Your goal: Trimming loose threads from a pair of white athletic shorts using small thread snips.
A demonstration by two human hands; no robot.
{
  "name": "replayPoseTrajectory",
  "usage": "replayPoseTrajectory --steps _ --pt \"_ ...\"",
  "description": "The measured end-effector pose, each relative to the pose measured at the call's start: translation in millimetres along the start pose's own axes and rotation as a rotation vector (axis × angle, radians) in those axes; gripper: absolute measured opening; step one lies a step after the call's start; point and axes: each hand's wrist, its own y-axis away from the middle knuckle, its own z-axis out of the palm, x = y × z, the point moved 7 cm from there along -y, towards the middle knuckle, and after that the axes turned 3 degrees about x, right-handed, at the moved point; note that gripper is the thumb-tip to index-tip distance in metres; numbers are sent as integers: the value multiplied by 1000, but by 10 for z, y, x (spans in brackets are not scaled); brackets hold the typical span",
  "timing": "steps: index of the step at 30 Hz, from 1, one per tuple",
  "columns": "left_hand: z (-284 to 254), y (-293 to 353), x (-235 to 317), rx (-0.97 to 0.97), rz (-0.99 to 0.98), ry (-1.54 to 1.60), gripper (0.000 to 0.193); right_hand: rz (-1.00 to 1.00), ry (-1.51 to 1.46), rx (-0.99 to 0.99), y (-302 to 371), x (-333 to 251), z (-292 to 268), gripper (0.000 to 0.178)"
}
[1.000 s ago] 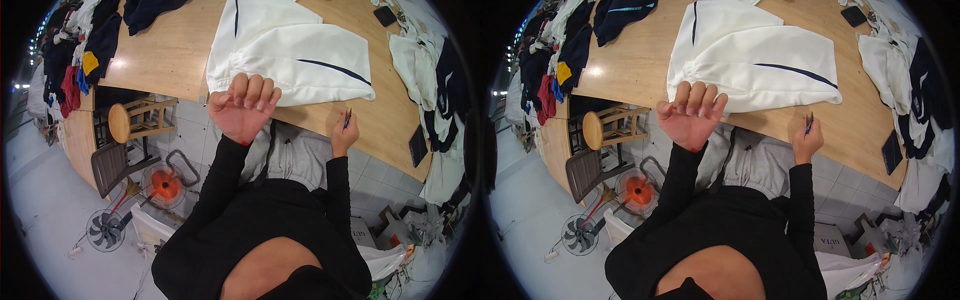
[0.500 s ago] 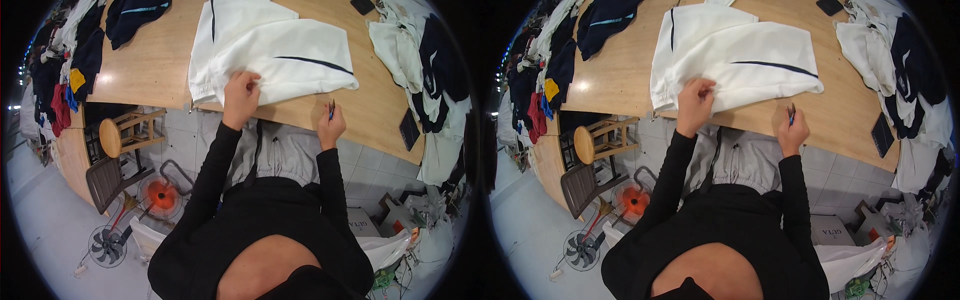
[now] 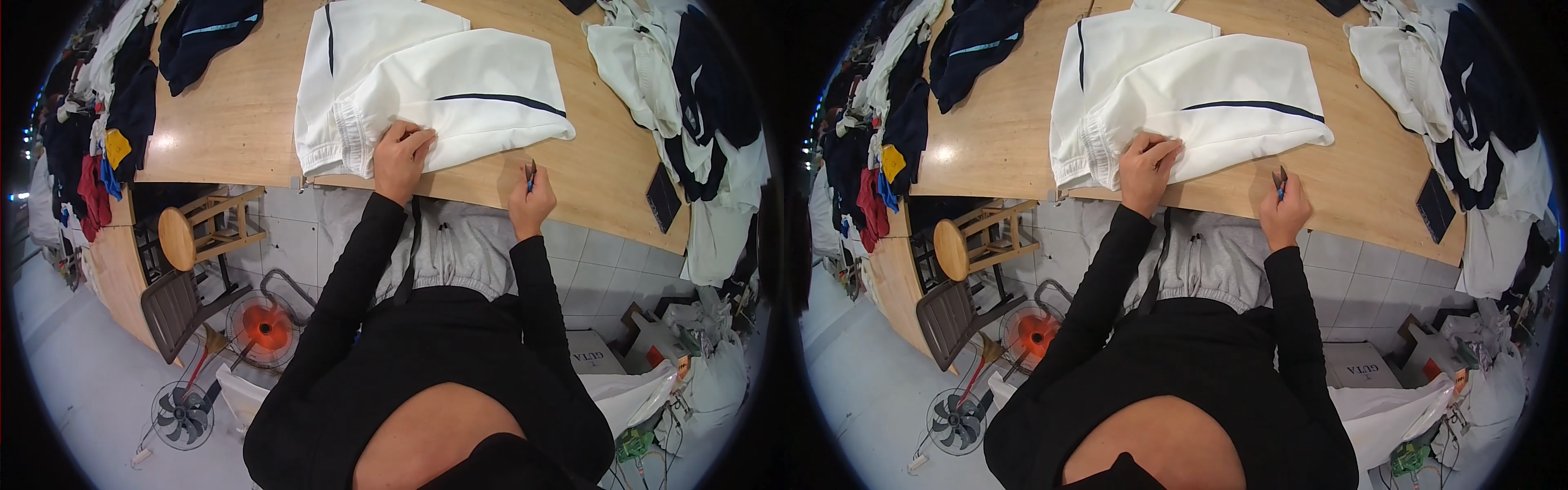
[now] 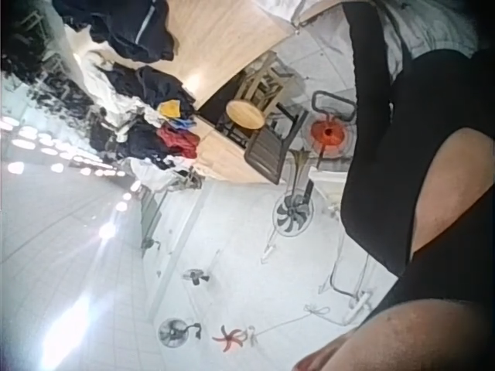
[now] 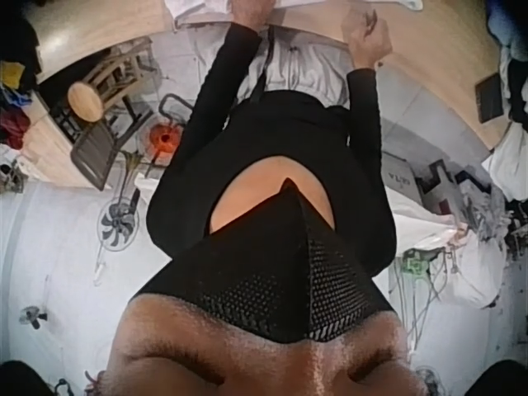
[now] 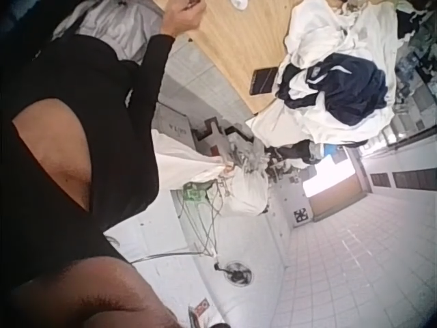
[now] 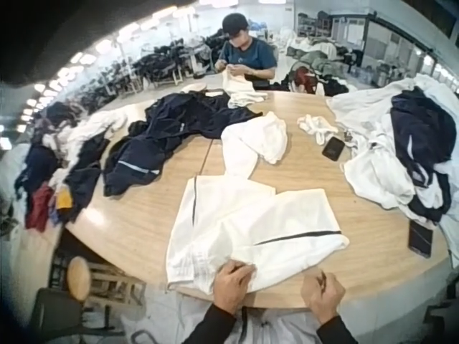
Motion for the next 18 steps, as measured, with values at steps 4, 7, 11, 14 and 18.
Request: replayPoseTrajectory --steps 4,7,11,14,18 --pt "-31 30 7 25 40 3 9 31 -214 -19 -71 -136 -80 11" --pt "-80 84 -20 37 43 -14 6 57 -312 -24 -82 -532 -115 21" --pt "-99 72 -18 27 51 -7 7 -31 -148 -290 -102 -1033 144 30" --pt "-91 89 -27 11 64 -4 9 -92 -40 -397 -98 -1161 347 28" --pt "-52 109 -18 -9 73 -19 7 -229 -76 -386 -105 -1230 467 26"
